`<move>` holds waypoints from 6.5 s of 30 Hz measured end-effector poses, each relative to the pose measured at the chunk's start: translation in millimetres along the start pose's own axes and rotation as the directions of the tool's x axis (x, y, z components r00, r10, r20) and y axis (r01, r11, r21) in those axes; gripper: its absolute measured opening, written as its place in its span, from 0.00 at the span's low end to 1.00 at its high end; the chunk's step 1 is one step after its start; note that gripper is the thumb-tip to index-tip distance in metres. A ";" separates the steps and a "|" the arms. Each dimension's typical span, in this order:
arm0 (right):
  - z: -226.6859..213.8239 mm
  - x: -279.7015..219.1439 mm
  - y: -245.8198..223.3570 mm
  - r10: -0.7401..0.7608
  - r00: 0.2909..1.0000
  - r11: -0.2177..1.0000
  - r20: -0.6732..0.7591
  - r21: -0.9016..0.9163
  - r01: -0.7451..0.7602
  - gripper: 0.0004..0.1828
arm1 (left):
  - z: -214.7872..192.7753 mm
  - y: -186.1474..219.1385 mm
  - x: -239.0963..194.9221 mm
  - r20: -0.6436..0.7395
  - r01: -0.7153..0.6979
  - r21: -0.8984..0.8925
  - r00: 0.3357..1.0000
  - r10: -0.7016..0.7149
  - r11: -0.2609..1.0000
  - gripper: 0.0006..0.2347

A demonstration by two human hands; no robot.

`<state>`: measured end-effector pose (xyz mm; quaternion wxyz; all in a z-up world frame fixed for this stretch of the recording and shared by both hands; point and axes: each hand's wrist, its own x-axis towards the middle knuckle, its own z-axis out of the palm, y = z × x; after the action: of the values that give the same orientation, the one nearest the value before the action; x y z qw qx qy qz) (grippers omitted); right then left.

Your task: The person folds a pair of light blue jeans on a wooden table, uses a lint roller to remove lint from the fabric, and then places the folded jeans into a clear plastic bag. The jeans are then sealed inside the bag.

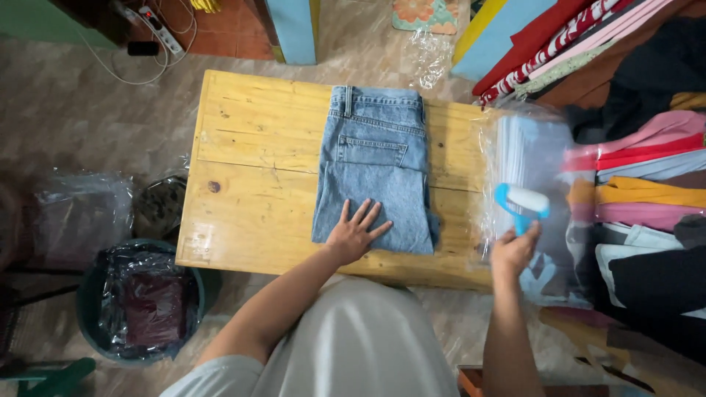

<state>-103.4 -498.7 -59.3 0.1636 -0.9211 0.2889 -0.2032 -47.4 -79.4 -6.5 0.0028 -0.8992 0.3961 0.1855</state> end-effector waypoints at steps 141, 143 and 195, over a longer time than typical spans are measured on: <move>-42.8 -108.0 -167.9 -0.526 0.034 0.588 0.850 0.334 0.737 0.29 | -41.3 -74.5 -43.5 0.146 0.215 -0.596 0.976 -0.160 0.774 0.31; -68.3 -93.8 -185.5 -0.492 0.048 0.671 0.870 0.343 0.658 0.28 | -31.2 -80.1 -48.3 0.160 0.236 -0.769 0.971 -0.177 0.594 0.29; 59.6 -13.2 -305.8 -0.555 0.644 0.755 0.526 -0.007 0.656 0.42 | 21.0 -117.0 27.1 0.164 0.794 -0.538 0.427 -0.889 0.282 0.25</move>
<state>57.0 -241.4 13.6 0.0615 -0.9953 -0.0708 0.0254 45.8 -15.2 -51.8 -0.1866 -0.9418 -0.2119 0.1823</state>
